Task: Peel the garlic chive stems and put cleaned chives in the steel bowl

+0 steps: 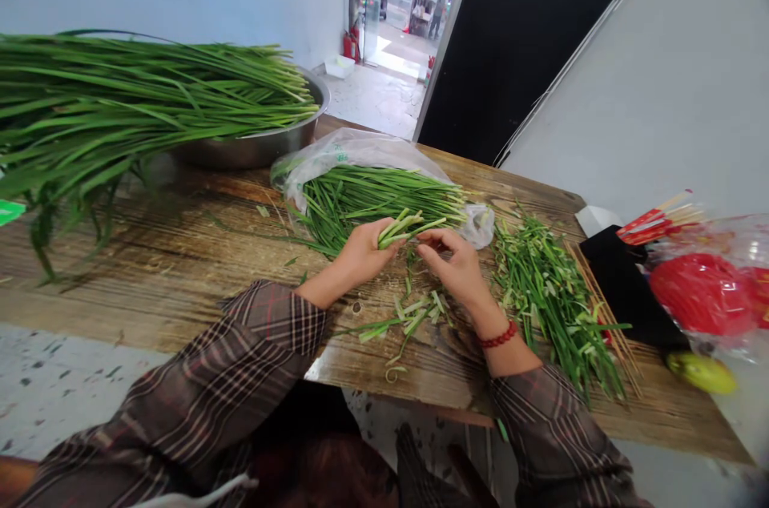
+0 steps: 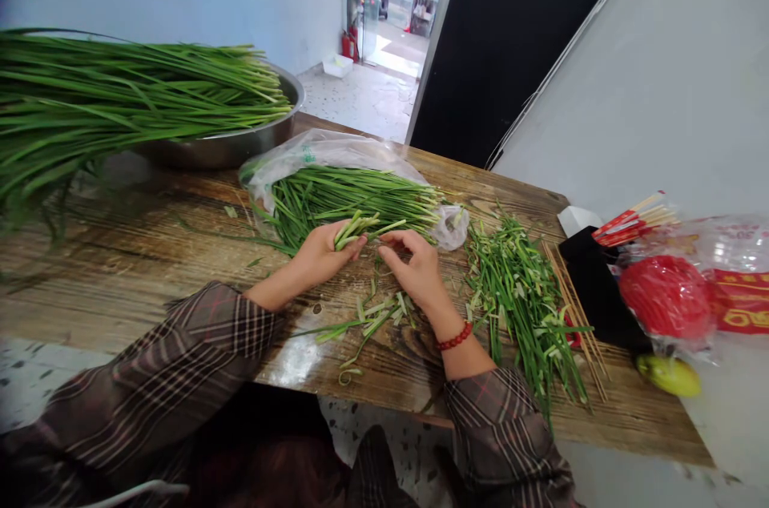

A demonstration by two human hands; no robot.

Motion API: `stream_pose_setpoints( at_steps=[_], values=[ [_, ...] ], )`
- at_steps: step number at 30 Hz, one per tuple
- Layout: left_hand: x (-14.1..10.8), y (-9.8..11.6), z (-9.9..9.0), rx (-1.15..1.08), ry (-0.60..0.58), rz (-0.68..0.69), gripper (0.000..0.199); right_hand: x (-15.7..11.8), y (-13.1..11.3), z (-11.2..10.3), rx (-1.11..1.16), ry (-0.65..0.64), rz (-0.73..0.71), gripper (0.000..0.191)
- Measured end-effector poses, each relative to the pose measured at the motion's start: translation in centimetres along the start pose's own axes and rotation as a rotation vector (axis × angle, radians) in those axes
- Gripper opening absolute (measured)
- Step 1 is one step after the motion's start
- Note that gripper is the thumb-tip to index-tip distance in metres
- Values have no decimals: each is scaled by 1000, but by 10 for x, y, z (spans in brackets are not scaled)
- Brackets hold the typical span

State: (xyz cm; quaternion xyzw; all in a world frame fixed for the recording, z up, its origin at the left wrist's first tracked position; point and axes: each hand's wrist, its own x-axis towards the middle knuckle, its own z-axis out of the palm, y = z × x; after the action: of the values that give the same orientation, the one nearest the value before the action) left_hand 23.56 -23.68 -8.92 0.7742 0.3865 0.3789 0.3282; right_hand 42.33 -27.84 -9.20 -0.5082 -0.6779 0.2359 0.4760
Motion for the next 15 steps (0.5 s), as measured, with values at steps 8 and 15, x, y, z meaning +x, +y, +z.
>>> stream_pose_setpoints(
  at_steps=[8, 15],
  values=[
    [-2, 0, 0, 16, -98, 15, 18, -3, 4, 15, 179, 133, 134, 17],
    [-1, -7, 0, 172, -49, 31, 10, 4, 4, 1, 374, 304, 198, 21]
  ],
)
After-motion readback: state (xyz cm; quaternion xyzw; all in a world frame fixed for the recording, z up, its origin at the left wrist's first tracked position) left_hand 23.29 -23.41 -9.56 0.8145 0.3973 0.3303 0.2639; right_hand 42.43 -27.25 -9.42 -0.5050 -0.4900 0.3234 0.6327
